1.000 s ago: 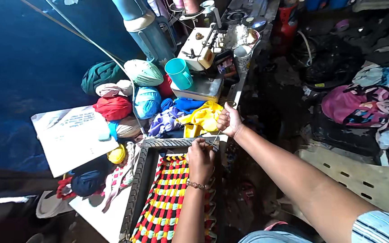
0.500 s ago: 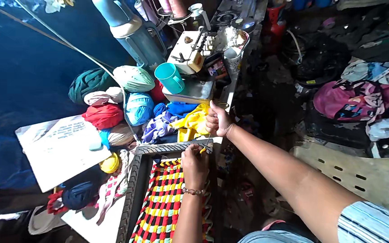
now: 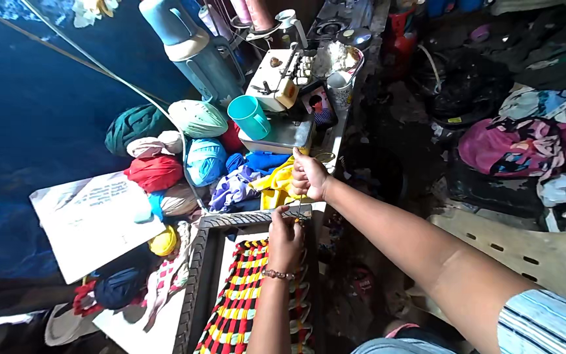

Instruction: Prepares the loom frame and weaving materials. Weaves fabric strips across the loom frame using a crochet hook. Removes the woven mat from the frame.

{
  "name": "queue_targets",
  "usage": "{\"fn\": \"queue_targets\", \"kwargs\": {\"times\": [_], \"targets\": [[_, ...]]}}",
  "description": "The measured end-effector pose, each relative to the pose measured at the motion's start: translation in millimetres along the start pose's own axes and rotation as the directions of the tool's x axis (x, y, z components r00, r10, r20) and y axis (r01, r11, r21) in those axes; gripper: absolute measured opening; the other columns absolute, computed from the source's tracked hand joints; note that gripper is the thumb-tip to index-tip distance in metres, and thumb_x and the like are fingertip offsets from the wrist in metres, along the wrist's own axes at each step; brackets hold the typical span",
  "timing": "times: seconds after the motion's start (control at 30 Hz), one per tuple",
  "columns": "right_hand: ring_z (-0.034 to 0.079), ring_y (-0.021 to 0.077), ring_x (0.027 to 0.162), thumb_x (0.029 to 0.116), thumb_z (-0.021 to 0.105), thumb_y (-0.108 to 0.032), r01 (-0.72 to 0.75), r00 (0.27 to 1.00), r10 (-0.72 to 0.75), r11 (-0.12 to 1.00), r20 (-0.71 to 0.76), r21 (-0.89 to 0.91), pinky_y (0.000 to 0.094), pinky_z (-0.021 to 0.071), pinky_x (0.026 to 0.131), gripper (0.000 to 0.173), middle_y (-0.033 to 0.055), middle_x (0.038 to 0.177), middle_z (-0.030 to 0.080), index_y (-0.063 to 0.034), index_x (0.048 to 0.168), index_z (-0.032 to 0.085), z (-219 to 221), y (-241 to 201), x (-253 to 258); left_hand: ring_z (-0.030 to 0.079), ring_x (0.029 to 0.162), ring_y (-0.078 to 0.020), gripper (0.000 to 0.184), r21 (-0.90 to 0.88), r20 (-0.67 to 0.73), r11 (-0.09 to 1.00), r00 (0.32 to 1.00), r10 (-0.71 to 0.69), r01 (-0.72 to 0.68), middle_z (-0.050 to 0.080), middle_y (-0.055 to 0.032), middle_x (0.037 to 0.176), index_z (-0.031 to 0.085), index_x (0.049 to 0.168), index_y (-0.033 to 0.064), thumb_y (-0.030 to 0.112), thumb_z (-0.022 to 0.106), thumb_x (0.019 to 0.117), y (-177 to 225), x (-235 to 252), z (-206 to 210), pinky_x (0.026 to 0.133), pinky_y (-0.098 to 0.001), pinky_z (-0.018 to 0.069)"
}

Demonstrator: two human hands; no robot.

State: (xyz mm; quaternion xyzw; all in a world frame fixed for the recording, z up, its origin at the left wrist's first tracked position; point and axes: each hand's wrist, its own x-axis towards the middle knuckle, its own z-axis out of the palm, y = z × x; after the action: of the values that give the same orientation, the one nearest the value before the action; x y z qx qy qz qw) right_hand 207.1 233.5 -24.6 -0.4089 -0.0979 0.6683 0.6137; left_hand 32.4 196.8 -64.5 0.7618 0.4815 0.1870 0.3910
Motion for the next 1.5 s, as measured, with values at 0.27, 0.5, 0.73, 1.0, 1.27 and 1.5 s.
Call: {"fn": "queue_targets", "kwargs": {"times": [0.27,0.5,0.73,1.0,1.27,1.5], "targets": [[0.030,0.0035,0.037,0.1118,0.036,-0.034,0.230,0.970,-0.193,0.920,0.145,-0.316,0.0217,0.0289,0.040,0.051,-0.0083,0.046,0.030,-0.0180,0.064,0.036,31.6,1.0,-33.6,0.070,0.090,-0.0296,0.034,0.047,-0.150,0.994,0.983,0.107,-0.101,0.074,-0.0144,0.096,0.062,0.120,-0.0051,0.009,0.067,0.0900,-5.0,-7.5,5.5,0.083,-0.0475,0.0561],[0.038,0.0067,0.049,0.1091,0.050,-0.030,0.368,0.929,-0.242,0.677,0.279,-0.638,0.0225,0.0365,0.049,0.037,0.0004,0.063,0.042,-0.0020,0.088,0.060,58.9,3.6,-65.7,0.070,0.093,-0.0331,0.012,0.264,-0.432,0.868,0.753,0.497,-0.421,0.072,-0.0197,0.097,0.078,0.088,0.0010,0.010,0.071,0.0853,-20.2,-14.9,16.6,0.086,-0.0412,0.0581],[0.045,0.0052,0.059,0.1054,0.049,-0.012,0.408,0.904,-0.223,0.703,0.364,-0.583,0.0220,0.0417,0.058,0.010,0.0008,0.075,0.047,-0.0026,0.109,0.049,48.4,2.5,-59.0,0.077,0.085,-0.0312,0.015,0.271,-0.409,0.870,0.769,0.492,-0.412,0.077,-0.0186,0.091,0.078,0.088,-0.0044,0.005,0.066,0.0863,-20.1,-18.4,7.8,0.080,-0.0418,0.0622],[0.045,0.0056,0.054,0.1070,0.050,-0.021,0.412,0.911,-0.360,0.763,0.202,-0.498,0.0210,0.0415,0.053,0.010,-0.0005,0.071,0.048,-0.0123,0.112,0.051,27.5,15.6,-51.8,0.077,0.078,-0.0288,0.018,0.373,-0.402,0.837,0.743,0.535,-0.401,0.077,-0.0156,0.085,0.078,0.092,-0.0033,0.008,0.064,0.0882,-20.9,-14.8,9.5,0.078,-0.0434,0.0629],[0.053,0.0072,0.051,0.1091,0.047,-0.018,0.477,0.869,-0.478,0.734,0.131,-0.483,0.0236,0.0500,0.054,0.013,0.0001,0.063,0.050,-0.0062,0.113,0.045,17.6,16.5,-41.9,0.077,0.081,-0.0234,0.015,0.360,-0.387,0.813,0.720,0.576,-0.457,0.077,-0.0160,0.091,0.076,0.088,-0.0019,0.008,0.064,0.0883,-22.3,-12.2,6.4,0.072,-0.0324,0.0624],[0.051,0.0078,0.060,0.1079,0.044,-0.012,0.469,0.877,-0.416,0.640,0.240,-0.609,0.0247,0.0475,0.059,0.025,0.0042,0.078,0.050,0.0000,0.130,0.043,16.9,13.7,-42.1,0.075,0.074,-0.0232,0.011,0.328,-0.351,0.848,0.779,0.520,-0.418,0.075,-0.0163,0.083,0.073,0.087,-0.0057,0.002,0.066,0.0840,-20.6,-12.7,-0.8,0.071,-0.0336,0.0617]]}}
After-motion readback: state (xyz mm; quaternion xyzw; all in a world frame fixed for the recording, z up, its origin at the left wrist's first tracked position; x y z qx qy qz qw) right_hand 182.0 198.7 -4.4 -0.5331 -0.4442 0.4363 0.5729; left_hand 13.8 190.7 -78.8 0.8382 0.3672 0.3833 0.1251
